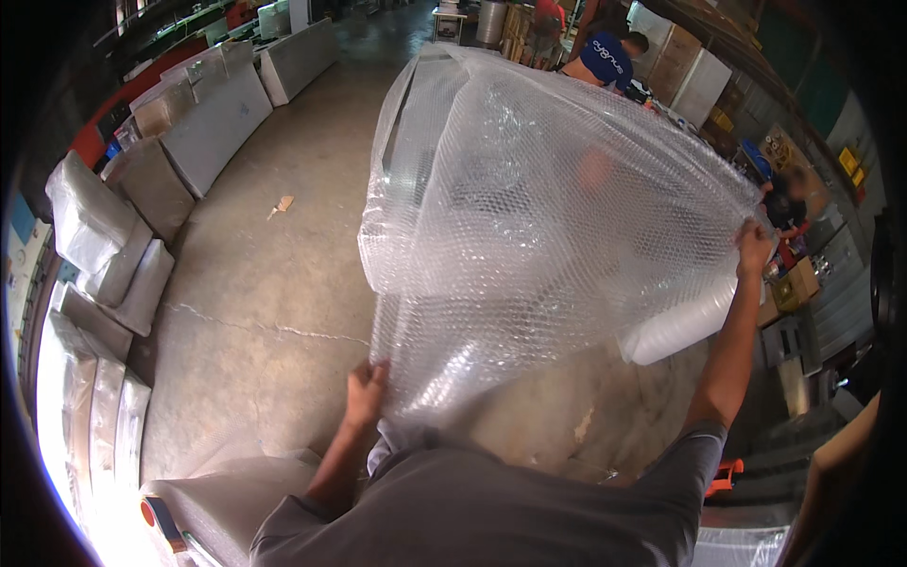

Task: The person wraps a stainless steel kitchen appliance with bubble wrap and secures it with packing tape. They repeatedly adjust the bubble wrap to cover all sides and use a tape dispenser to seal the wrapping.

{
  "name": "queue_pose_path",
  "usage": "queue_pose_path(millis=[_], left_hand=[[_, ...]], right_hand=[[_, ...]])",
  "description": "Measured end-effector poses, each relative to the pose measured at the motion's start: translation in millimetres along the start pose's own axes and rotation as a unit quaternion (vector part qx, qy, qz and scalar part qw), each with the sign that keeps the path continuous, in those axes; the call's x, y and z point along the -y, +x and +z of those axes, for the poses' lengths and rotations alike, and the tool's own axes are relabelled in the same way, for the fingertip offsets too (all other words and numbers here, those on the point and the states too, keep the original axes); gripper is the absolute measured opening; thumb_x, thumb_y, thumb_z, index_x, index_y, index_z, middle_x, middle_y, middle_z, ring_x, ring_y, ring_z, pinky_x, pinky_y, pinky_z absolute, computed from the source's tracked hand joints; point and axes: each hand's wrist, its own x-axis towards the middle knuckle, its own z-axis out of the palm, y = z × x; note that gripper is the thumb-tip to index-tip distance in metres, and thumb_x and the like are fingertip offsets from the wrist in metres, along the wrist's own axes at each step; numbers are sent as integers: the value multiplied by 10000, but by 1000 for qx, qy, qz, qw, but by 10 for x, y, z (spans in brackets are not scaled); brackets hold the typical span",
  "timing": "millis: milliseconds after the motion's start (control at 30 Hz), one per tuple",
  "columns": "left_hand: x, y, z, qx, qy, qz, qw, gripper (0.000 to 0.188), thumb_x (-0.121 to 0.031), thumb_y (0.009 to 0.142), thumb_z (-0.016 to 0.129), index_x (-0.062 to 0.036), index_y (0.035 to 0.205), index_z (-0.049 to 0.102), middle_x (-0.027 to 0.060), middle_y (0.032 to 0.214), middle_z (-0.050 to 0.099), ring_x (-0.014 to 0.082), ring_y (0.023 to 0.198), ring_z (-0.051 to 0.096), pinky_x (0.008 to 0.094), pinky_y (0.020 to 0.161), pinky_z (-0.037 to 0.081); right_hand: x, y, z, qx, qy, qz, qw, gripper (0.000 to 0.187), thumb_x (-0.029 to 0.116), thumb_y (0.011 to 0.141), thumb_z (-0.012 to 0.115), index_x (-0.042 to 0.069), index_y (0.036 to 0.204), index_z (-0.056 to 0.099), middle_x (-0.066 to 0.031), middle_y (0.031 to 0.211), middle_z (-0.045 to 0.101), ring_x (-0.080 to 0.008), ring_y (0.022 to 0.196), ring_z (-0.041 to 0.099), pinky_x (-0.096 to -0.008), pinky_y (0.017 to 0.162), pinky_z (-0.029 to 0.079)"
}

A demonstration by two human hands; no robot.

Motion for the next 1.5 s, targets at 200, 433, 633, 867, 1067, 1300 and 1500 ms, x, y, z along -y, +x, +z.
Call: queue_pose_path(millis=[200, 433, 633, 867, 1067, 1300, 1500], left_hand=[[-13, 52, -181, -132, -17, 17, 991, 220, -213, 975, 684, -16, 998, 588, -23, 727, 526, 63, 609, 457, 251, 521, 368], [-657, 138, -95, -91, -92, 94, 987, 373, -399, 1033, 554, -75, 1218, 562, -25, 817, 522, 57, 555, 380, 236, 485, 309], [-970, 268, 60, 3, -236, -43, 971, 970, -868, 910, 252, -44, 1163, 696, 38, 871, 616, 121, 675, 462, 279, 633, 368], [-984, 703, -115, 17, -144, -79, 986, 708, -690, 972, 470, -33, 1134, 680, 59, 1025, 663, 178, 863, 581, 309, 813, 456], [-1284, 654, -135, -19, -78, 44, 996, 312, -360, 1041, 567, -71, 1014, 683, -44, 790, 553, 67, 673, 458, 248, 610, 343], [-1851, 448, 112, -48, -26, 189, 980, 362, -397, 1040, 569, -79, 938, 709, -95, 666, 437, 30, 572, 341, 242, 537, 241], [-1940, 503, -261, -124, 45, 229, 964, 382, -396, 1047, 537, -81, 902, 698, -70, 721, 474, 50, 621, 361, 255, 574, 272]], right_hand=[[1819, -551, 372, -20, 81, -241, 967, 316, 266, 1051, 604, 45, 1257, 699, -7, 976, 700, -60, 725, 565, -232, 631, 455], [2807, -2886, 1414, 379, 132, -598, 694, 369, 69, 885, 644, 88, 1246, 716, -86, 988, 733, -251, 947, 701, -360, 879, 534], [2408, -4451, 1966, 396, 10, -705, 588, 217, 108, 909, 666, 3, 1096, 698, -146, 804, 726, -242, 779, 734, -381, 765, 577], [1801, -4909, 2038, 422, -66, -690, 584, 238, 158, 853, 641, 22, 1046, 675, -98, 922, 695, -234, 853, 686, -378, 773, 518], [1359, -5184, 1720, 440, 269, -562, 647, 183, 170, 830, 677, 37, 954, 663, -98, 974, 624, -247, 932, 605, -420, 823, 493], [1094, -4744, 2284, 324, 311, -284, 847, 152, -15, 837, 647, 7, 982, 687, -135, 916, 668, -319, 898, 633, -397, 788, 528], [764, -4317, 1763, 264, -128, -322, 900, 441, 245, 872, 754, 76, 1269, 662, -171, 1100, 672, -367, 1055, 629, -485, 956, 469]])
